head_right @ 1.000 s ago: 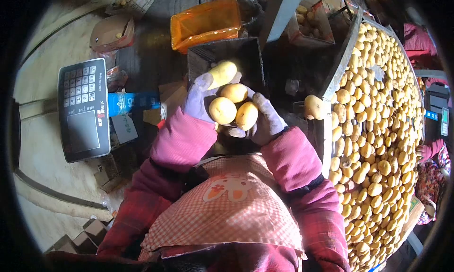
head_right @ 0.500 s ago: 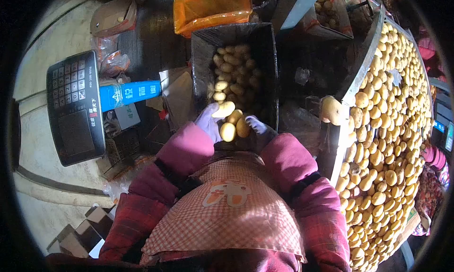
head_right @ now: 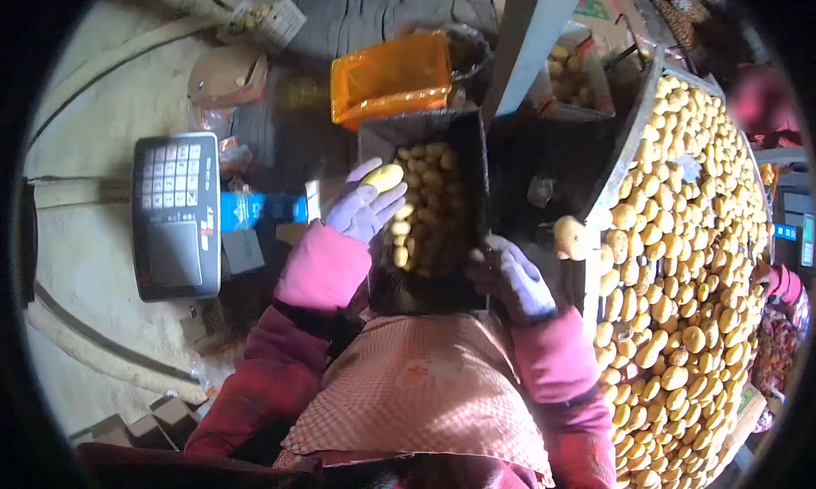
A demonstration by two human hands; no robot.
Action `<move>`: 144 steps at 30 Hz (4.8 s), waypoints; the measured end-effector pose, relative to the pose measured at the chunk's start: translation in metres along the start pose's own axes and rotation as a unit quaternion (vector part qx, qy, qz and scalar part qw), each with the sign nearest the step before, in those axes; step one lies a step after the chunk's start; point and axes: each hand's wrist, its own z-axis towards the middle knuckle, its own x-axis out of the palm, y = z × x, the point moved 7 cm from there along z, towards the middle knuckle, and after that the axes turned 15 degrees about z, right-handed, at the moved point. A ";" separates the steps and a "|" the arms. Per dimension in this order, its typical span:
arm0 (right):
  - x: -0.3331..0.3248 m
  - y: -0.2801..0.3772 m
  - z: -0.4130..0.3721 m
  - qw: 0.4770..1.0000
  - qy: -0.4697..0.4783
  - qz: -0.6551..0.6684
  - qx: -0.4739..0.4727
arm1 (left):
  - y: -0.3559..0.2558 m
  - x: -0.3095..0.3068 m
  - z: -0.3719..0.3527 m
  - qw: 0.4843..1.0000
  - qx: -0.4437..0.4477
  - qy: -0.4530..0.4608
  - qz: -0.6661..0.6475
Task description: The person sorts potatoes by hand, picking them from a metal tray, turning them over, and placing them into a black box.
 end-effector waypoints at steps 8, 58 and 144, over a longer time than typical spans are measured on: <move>-0.016 0.050 -0.079 0.991 -0.101 -0.052 -0.070 | -0.035 -0.014 0.085 0.997 -0.010 -0.067 -0.022; -0.157 0.291 -0.109 0.594 -0.258 -0.711 -0.275 | 0.143 0.329 0.047 0.911 -0.303 0.225 0.166; -0.172 0.283 -0.145 0.518 -0.326 -0.752 -0.246 | 0.074 0.302 0.049 0.913 -0.333 0.218 -0.092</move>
